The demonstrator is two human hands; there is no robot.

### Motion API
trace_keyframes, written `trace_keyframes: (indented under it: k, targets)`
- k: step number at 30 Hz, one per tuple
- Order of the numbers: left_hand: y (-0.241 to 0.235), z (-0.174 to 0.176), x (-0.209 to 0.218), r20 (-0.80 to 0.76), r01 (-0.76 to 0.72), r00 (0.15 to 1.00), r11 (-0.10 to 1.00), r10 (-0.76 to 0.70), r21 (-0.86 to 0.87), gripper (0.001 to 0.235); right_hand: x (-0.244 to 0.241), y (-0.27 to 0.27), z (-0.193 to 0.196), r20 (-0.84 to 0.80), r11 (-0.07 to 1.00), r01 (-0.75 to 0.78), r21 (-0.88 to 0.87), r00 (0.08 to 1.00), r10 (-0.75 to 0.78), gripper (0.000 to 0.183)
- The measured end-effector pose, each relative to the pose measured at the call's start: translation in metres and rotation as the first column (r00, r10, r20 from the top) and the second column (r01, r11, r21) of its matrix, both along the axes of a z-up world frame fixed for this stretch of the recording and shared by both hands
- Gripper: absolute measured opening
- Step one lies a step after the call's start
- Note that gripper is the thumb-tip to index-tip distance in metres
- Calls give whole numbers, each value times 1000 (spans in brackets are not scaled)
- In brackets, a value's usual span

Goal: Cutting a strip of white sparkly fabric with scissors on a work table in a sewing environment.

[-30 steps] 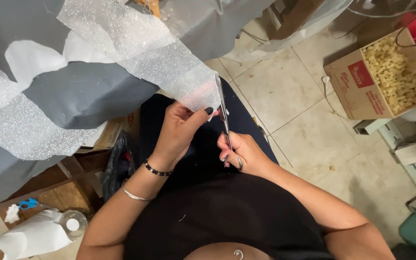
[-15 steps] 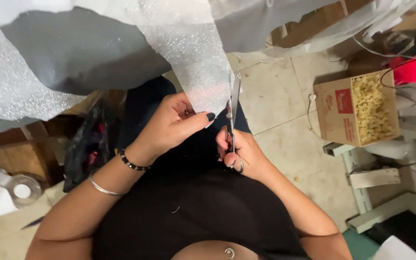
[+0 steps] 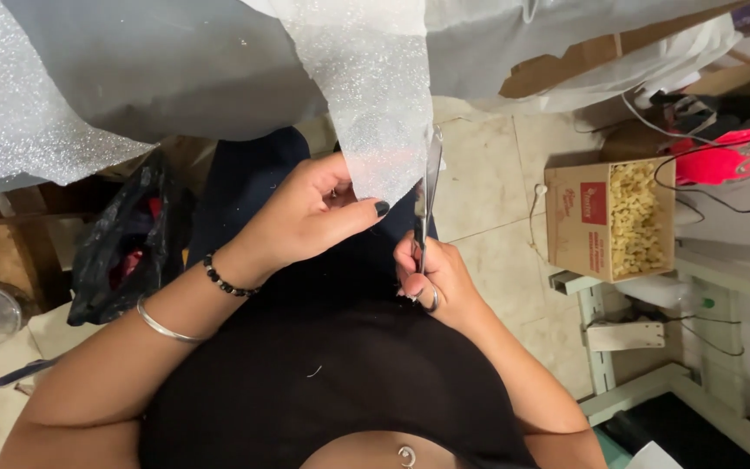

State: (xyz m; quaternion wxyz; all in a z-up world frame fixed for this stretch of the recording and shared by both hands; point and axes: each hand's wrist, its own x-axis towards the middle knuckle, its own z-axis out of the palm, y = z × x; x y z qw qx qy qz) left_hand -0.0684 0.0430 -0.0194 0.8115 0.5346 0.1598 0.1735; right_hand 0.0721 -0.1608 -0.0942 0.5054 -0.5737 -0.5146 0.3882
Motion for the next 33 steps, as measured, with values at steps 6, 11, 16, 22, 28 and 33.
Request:
trace_keyframes:
  k: [6, 11, 16, 22, 28, 33]
  targets:
    - [4, -8, -3, 16, -4, 1000, 1000, 4, 29, 10, 5, -3, 0, 87, 1000, -14, -9, 996, 15, 59]
    - [10, -5, -7, 40, 7, 999, 995, -11, 98, 9, 9, -5, 12, 122, 998, -46, -42, 991, 51, 62]
    - [12, 9, -18, 82, -7, 997, 997, 1, 75, 9, 17, 5, 33, 172, 989, -131, -76, 975, 142, 67]
    - [16, -6, -26, 120, 46, 991, 996, -55, 82, 10, 25, 20, 50, 195, 965, -237, -111, 947, 255, 69]
    - [20, -2, -37, 154, 53, 986, 996, -64, 73, 6, 31, 26, 53, 212, 943, -296, -153, 922, 324, 69]
    - [26, -10, -42, 166, 46, 984, 991, -67, 129, 5, 35, 26, 50, 218, 929, -332, -164, 906, 362, 65]
